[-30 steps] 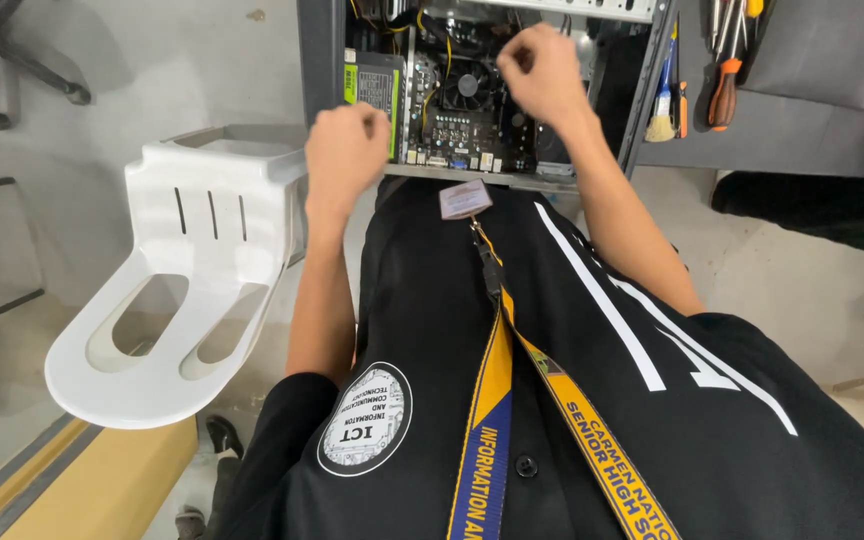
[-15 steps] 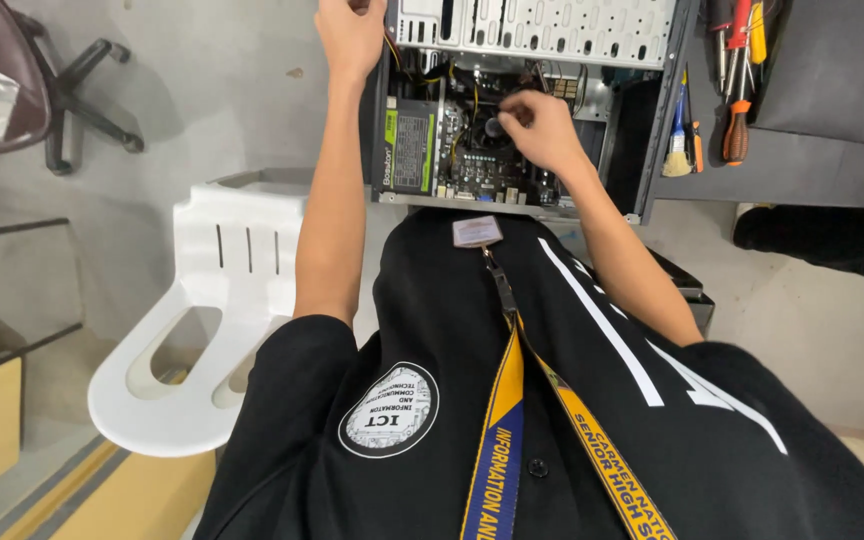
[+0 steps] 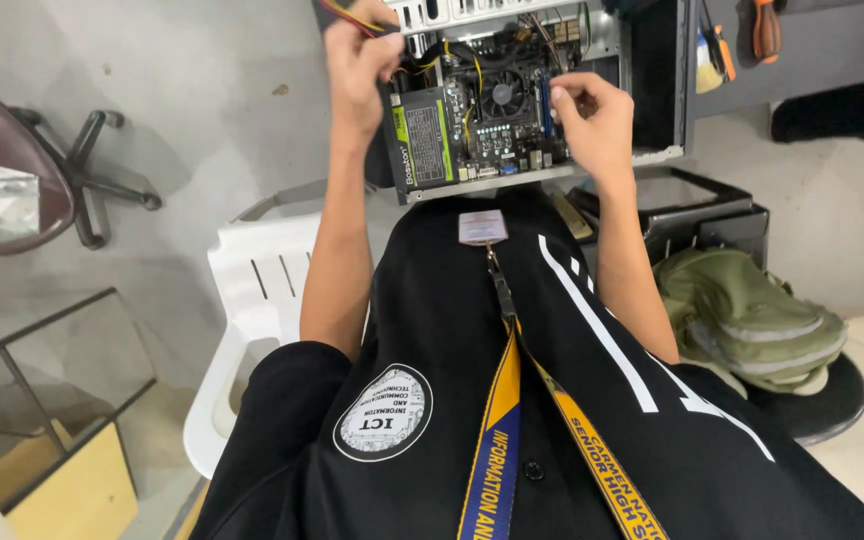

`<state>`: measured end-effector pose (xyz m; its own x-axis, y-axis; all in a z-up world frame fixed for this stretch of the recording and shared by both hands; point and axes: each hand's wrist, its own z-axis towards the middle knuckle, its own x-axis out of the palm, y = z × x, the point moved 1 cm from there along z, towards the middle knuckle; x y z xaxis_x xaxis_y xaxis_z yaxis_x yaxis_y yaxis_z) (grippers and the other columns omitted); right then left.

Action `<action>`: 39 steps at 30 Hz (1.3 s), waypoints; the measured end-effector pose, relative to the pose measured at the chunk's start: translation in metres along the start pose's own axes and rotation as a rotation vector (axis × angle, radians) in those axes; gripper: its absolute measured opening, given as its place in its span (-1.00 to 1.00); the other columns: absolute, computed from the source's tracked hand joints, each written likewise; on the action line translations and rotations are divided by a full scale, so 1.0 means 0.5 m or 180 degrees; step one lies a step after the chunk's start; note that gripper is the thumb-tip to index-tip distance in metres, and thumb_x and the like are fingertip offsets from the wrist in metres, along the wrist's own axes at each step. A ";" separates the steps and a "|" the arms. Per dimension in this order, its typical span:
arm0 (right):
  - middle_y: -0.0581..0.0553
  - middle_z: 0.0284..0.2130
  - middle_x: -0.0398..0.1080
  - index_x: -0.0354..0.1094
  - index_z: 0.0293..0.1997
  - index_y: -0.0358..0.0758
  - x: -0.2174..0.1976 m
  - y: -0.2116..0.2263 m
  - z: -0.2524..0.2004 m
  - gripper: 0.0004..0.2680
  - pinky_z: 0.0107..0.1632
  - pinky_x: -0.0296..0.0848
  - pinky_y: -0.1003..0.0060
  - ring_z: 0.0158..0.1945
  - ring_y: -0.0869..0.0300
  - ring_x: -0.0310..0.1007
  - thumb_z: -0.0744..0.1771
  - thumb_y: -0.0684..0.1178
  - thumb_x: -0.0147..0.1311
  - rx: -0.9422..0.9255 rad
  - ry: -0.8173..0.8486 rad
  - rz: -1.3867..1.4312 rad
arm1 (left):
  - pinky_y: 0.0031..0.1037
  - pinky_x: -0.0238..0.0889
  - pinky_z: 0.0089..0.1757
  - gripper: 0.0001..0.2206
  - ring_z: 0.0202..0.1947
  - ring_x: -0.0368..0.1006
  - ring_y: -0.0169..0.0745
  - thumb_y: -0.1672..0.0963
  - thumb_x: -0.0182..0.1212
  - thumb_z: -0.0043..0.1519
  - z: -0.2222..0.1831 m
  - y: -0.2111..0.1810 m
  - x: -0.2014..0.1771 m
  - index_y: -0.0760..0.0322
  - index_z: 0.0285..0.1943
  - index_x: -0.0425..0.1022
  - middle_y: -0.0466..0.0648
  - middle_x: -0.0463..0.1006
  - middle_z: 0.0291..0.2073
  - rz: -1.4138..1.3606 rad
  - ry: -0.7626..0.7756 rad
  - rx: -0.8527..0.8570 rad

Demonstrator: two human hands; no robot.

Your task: Cleaning the interior of a computer case and managing internal cables using a brush and hands.

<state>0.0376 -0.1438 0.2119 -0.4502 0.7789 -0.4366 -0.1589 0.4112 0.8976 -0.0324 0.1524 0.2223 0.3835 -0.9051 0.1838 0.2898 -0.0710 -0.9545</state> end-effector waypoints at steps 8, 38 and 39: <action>-0.11 -0.35 0.49 0.50 -0.02 -0.38 -0.071 -0.021 -0.030 -0.90 -0.25 0.45 0.38 -0.35 0.26 0.44 0.42 -0.25 0.06 -0.0170 -0.0721 -0.0035 | -0.38 -0.04 -0.39 -0.56 -0.62 0.08 -0.41 -0.04 0.05 0.31 0.018 0.052 -0.001 0.19 -0.64 0.41 -0.24 0.22 -0.71 0.0895 -0.1399 0.0031; -0.28 0.04 0.57 0.49 0.04 -0.36 -0.342 -0.161 0.254 -0.33 0.27 0.42 -0.02 0.25 -0.11 0.46 0.08 0.48 0.38 0.1379 0.2435 -0.2047 | -0.14 0.00 0.31 -0.69 0.31 0.00 0.03 0.03 0.14 0.43 0.122 0.168 -0.035 0.03 0.31 0.25 -0.01 0.17 0.20 0.1087 -0.2918 -0.0098; -0.32 -0.01 0.58 0.50 0.06 -0.39 -0.343 -0.139 0.259 -0.38 0.17 0.48 0.00 0.15 -0.12 0.52 0.16 0.45 0.30 0.1351 0.2416 -0.2120 | -0.29 0.00 0.18 -0.60 0.05 0.02 -0.12 0.12 0.21 0.29 0.119 0.148 -0.009 0.09 0.31 0.25 -0.06 0.22 0.14 0.1912 -0.2600 0.0277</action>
<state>0.2397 -0.2446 0.2162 -0.8335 -0.0946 -0.5444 -0.3211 0.8847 0.3378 0.0397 0.1762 0.1647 0.9588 -0.2155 -0.1850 -0.0977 0.3611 -0.9274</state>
